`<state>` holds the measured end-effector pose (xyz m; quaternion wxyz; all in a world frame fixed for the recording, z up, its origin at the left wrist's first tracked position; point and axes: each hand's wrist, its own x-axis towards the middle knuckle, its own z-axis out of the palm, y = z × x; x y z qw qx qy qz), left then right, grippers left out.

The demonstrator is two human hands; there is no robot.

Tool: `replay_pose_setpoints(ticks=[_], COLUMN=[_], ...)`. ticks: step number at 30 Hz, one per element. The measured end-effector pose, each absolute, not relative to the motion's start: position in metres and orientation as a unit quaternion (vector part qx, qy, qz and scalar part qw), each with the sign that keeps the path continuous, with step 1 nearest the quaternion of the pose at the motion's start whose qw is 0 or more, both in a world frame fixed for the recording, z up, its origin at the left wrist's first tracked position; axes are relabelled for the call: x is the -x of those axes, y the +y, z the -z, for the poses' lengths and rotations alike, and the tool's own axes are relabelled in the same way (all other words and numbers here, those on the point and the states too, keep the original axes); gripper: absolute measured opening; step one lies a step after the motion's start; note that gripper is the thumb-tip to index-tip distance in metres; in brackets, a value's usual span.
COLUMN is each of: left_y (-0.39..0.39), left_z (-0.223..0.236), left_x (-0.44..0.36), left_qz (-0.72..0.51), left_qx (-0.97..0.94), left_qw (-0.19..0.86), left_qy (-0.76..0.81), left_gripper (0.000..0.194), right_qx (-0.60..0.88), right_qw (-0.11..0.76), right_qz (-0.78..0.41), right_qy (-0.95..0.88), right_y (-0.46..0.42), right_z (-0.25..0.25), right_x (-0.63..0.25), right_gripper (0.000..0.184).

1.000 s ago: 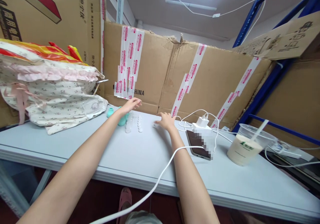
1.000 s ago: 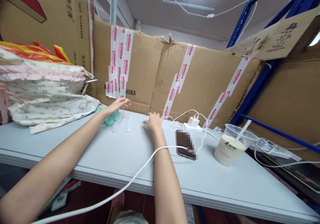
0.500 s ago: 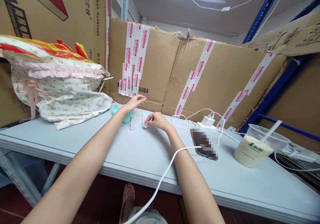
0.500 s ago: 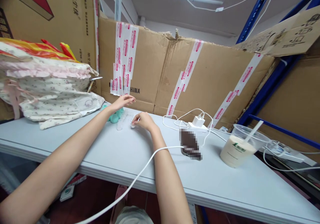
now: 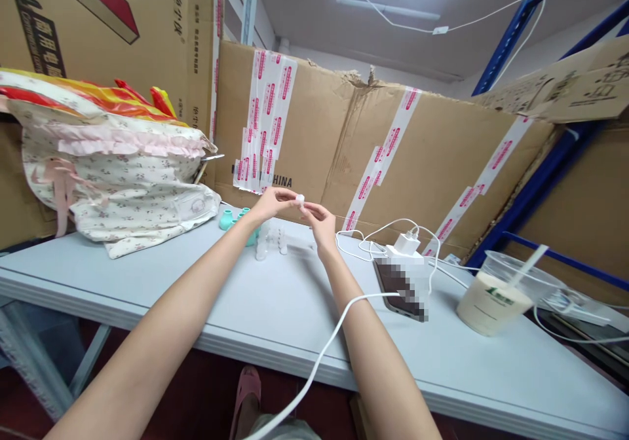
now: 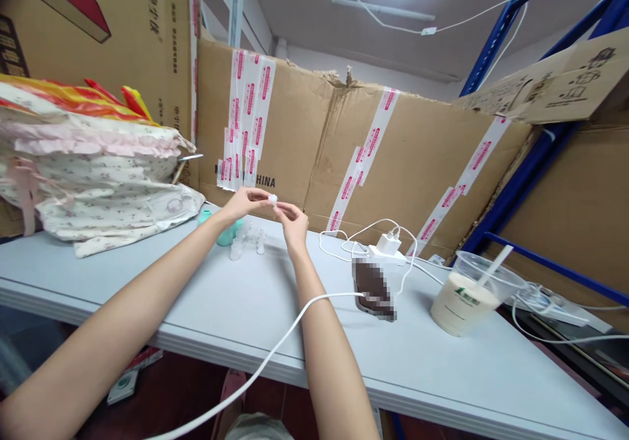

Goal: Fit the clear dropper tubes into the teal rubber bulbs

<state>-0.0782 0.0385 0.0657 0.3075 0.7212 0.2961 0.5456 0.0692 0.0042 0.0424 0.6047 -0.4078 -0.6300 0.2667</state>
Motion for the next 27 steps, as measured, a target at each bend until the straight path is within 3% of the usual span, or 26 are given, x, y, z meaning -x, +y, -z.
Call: replay_pose_setpoints(ticks=[3, 6, 10, 19, 24, 27], left_y=[0.042, 0.047, 0.052, 0.058, 0.054, 0.052], left_z=[-0.067, -0.067, -0.068, -0.068, -0.071, -0.071], left_x=[0.085, 0.096, 0.107, 0.111, 0.110, 0.110], left_qz=[-0.571, -0.602, -0.635, -0.649, -0.639, -0.629], left_qx=[-0.706, -0.677, -0.631, -0.622, -0.640, -0.644], left_qw=[0.294, 0.285, 0.297, 0.300, 0.291, 0.309], left_qy=[0.299, 0.314, 0.331, 0.318, 0.313, 0.307], left_gripper=[0.039, 0.041, 0.044, 0.042, 0.038, 0.037], right_qx=[0.476, 0.543, 0.541, 0.532, 0.522, 0.543], right_qw=[0.528, 0.378, 0.248, 0.161, 0.163, 0.214], right_qz=[-0.141, 0.026, 0.148, 0.229, 0.230, 0.197], right_qy=[-0.689, -0.749, -0.790, -0.799, -0.805, -0.788], right_y=[0.004, 0.002, 0.001, 0.003, 0.003, 0.000], right_z=[-0.035, -0.026, -0.019, -0.007, -0.003, -0.010], right_x=[-0.064, -0.054, -0.032, -0.016, -0.016, -0.019], right_gripper=[0.023, 0.012, 0.010, 0.016, 0.021, 0.016])
